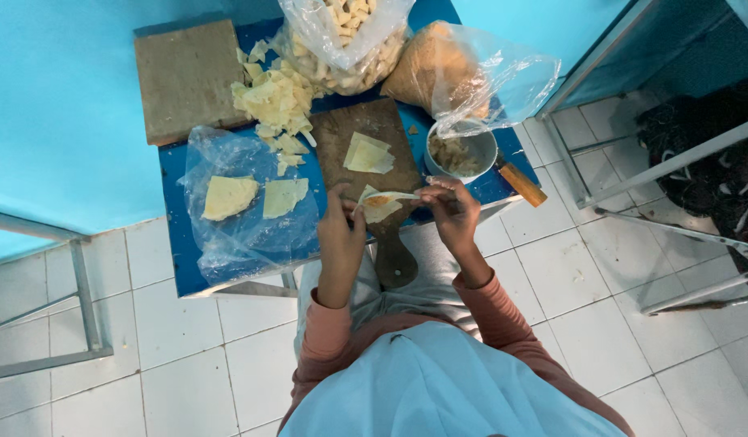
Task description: The person sits at a small blue table and tears thin cracker sheets into smaller pieces by hand, placing the pieces into a white bowl. They occasionally use a spoon to scoop from the bowl and reach into plastic bags of puffed snacks on the table.
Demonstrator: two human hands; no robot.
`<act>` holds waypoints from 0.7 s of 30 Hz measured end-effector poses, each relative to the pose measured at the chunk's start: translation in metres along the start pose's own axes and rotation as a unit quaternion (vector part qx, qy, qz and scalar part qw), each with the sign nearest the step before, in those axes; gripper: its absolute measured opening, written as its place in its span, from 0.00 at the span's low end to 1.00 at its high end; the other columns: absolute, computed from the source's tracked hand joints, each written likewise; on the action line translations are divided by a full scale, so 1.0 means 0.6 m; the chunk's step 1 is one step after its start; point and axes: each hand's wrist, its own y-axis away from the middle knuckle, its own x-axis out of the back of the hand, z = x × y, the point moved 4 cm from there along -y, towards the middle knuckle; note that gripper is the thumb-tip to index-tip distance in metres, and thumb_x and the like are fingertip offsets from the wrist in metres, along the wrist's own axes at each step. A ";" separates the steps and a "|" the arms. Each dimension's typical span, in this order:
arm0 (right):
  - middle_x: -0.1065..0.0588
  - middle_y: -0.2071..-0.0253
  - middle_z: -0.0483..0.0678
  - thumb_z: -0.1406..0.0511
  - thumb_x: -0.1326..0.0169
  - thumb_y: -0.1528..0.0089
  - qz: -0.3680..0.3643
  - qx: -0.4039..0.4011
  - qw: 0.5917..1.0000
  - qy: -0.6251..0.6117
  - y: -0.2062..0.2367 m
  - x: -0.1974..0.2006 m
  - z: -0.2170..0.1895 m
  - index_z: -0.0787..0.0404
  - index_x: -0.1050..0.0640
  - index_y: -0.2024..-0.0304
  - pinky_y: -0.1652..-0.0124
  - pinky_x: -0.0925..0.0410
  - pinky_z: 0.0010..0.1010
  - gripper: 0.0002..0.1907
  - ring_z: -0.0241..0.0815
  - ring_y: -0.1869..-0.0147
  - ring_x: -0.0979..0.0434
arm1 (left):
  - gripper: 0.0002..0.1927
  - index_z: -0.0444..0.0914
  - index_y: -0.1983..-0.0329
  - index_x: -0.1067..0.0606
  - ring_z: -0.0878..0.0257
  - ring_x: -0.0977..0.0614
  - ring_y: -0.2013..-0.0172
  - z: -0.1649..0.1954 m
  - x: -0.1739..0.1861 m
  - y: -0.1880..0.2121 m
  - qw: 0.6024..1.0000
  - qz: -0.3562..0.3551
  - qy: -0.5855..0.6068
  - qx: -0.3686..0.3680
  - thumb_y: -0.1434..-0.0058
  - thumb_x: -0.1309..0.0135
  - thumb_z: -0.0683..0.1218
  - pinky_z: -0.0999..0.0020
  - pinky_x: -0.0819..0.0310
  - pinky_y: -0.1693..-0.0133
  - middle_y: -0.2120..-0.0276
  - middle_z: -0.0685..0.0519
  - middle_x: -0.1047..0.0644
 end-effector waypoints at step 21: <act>0.18 0.55 0.58 0.82 0.47 0.35 0.005 -0.027 0.999 0.026 0.014 0.005 0.005 0.71 0.27 0.46 0.52 0.22 0.34 0.15 0.45 0.53 0.15 | 0.32 0.32 0.36 0.35 0.51 0.18 0.64 0.016 0.008 0.005 0.998 -0.050 -0.004 -0.036 0.46 0.41 0.33 0.59 0.24 0.63 0.64 0.43 0.22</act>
